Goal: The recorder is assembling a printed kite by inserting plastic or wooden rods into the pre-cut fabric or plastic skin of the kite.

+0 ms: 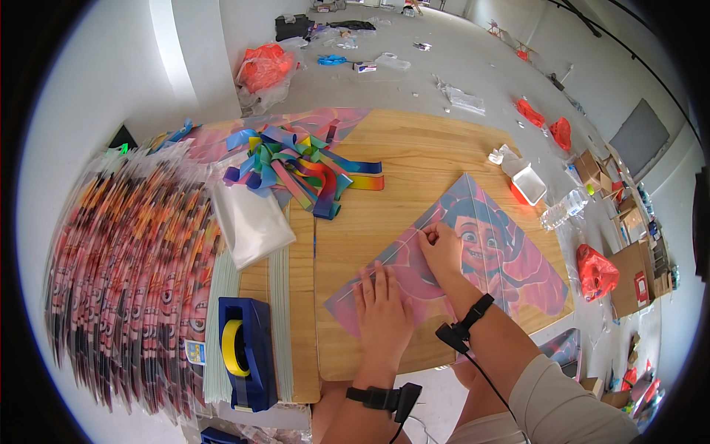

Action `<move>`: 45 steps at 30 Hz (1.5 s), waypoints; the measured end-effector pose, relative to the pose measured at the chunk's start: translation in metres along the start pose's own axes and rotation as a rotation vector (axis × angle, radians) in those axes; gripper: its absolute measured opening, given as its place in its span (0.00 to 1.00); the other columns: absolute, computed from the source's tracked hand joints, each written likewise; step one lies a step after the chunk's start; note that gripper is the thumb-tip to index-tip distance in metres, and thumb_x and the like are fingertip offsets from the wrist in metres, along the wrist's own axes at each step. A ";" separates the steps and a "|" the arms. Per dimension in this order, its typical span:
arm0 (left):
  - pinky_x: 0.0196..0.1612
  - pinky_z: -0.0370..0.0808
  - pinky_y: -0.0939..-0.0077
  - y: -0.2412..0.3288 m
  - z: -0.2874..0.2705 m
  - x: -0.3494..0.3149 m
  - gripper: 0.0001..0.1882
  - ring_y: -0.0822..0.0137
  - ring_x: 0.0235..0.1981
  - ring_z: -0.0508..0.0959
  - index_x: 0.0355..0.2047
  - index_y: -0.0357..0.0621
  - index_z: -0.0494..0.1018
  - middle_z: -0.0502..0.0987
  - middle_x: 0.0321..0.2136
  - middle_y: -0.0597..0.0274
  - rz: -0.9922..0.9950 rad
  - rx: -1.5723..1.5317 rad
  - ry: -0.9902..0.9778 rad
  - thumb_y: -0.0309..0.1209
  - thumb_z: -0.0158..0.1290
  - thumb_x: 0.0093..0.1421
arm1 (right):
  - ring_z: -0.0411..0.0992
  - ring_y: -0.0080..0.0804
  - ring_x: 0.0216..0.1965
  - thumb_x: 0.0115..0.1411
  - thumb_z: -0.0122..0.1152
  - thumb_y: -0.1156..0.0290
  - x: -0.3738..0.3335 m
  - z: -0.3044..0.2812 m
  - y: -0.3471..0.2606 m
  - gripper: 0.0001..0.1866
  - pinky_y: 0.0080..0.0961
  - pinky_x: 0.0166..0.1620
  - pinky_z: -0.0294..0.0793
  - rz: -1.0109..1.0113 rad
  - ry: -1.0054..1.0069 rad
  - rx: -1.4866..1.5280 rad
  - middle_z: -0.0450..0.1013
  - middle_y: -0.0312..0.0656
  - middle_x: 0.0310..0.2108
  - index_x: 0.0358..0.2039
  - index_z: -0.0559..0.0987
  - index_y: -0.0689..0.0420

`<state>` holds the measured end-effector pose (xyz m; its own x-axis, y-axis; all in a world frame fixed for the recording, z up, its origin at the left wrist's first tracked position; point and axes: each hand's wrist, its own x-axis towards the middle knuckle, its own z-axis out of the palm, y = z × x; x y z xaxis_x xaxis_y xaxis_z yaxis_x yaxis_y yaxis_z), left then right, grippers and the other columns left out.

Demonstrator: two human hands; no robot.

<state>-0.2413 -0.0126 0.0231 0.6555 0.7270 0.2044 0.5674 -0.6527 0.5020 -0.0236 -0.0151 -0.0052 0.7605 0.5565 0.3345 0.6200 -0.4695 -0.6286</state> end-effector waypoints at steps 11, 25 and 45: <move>0.78 0.50 0.46 0.002 0.010 0.000 0.35 0.43 0.77 0.57 0.69 0.35 0.67 0.63 0.73 0.45 0.078 -0.090 0.012 0.37 0.56 0.64 | 0.75 0.36 0.36 0.60 0.70 0.65 0.001 -0.002 -0.003 0.06 0.40 0.50 0.67 0.059 -0.040 0.038 0.74 0.32 0.24 0.31 0.80 0.50; 0.77 0.51 0.44 0.007 0.004 0.001 0.39 0.41 0.77 0.56 0.71 0.36 0.63 0.61 0.73 0.41 0.019 -0.051 0.032 0.39 0.59 0.62 | 0.75 0.36 0.37 0.57 0.71 0.68 -0.002 -0.003 -0.005 0.06 0.41 0.49 0.67 -0.020 -0.013 -0.030 0.74 0.32 0.25 0.31 0.80 0.50; 0.78 0.48 0.42 0.010 0.014 0.000 0.34 0.39 0.76 0.56 0.68 0.36 0.68 0.64 0.72 0.45 0.117 -0.123 -0.008 0.36 0.59 0.63 | 0.76 0.46 0.41 0.66 0.60 0.64 0.000 -0.016 -0.011 0.09 0.50 0.53 0.63 -0.067 -0.076 -0.165 0.77 0.42 0.32 0.39 0.74 0.55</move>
<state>-0.2289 -0.0221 0.0166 0.7178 0.6455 0.2610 0.4220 -0.7014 0.5744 -0.0277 -0.0212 0.0132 0.7033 0.6377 0.3140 0.6970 -0.5319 -0.4810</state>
